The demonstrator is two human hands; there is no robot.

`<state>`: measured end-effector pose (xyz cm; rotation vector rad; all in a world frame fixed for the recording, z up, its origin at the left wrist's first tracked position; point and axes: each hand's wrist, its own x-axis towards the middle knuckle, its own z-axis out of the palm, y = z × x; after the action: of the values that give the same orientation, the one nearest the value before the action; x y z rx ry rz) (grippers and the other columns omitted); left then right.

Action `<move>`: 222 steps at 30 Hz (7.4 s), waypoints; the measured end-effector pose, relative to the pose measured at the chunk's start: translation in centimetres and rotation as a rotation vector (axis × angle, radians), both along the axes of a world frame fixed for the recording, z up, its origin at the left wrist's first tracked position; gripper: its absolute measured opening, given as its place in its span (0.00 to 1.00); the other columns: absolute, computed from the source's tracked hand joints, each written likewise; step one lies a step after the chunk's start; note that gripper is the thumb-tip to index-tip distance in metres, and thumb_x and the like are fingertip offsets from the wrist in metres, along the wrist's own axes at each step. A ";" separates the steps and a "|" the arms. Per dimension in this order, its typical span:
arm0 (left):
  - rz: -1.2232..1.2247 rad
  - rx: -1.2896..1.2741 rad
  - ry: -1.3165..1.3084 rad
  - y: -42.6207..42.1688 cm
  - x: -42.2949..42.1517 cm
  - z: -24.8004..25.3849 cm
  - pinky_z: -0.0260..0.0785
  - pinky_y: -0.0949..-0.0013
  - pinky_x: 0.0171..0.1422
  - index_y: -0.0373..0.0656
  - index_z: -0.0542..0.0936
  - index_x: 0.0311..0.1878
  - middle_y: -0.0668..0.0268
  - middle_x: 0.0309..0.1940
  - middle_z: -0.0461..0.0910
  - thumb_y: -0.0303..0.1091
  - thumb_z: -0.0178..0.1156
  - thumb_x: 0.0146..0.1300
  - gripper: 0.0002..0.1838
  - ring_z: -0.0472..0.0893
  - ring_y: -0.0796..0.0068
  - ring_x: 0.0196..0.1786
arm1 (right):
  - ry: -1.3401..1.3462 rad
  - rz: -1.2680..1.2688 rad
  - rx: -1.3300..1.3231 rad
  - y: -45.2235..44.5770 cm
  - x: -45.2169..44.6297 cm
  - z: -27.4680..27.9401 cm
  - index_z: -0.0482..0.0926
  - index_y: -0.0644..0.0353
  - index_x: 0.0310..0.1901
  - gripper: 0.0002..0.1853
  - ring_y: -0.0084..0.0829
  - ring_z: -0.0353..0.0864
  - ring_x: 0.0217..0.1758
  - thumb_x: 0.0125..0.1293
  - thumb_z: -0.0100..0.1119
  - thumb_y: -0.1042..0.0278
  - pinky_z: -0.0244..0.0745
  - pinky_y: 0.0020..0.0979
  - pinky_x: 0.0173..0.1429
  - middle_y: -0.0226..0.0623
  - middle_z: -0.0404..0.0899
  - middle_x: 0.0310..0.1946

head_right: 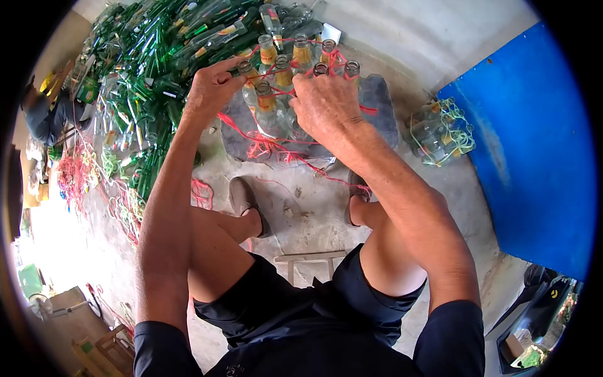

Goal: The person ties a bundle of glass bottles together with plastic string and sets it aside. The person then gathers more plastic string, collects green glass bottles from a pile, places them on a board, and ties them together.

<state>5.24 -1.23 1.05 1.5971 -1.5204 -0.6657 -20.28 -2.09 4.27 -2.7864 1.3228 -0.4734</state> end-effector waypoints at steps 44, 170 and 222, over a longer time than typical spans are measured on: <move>-0.304 -0.192 -0.856 4.8 -4.7 4.8 0.78 0.45 0.43 0.38 0.83 0.46 0.48 0.29 0.84 0.33 0.62 0.67 0.10 0.85 0.43 0.36 | -0.058 0.038 0.033 -4.3 -5.1 0.4 0.85 0.45 0.56 0.19 0.52 0.87 0.52 0.63 0.72 0.67 0.80 0.51 0.52 0.45 0.89 0.45; 0.060 0.058 0.691 6.0 -11.1 -5.4 0.63 0.78 0.36 0.32 0.88 0.51 0.77 0.33 0.80 0.32 0.67 0.73 0.12 0.71 0.90 0.34 | -0.211 0.367 0.099 -4.2 -4.8 2.7 0.88 0.58 0.49 0.12 0.40 0.81 0.55 0.65 0.66 0.70 0.76 0.40 0.61 0.34 0.82 0.45; 0.287 -0.030 0.586 4.7 -14.2 -5.1 0.75 0.65 0.39 0.27 0.86 0.45 0.58 0.27 0.86 0.34 0.64 0.70 0.15 0.82 0.76 0.31 | 0.332 0.466 0.086 -10.1 -2.3 5.3 0.74 0.64 0.35 0.06 0.49 0.77 0.44 0.68 0.55 0.71 0.70 0.47 0.53 0.43 0.76 0.36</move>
<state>-8.93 3.46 -4.07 1.3950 -0.8525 -0.8463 -22.55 -12.17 9.57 -3.0449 0.6518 0.0668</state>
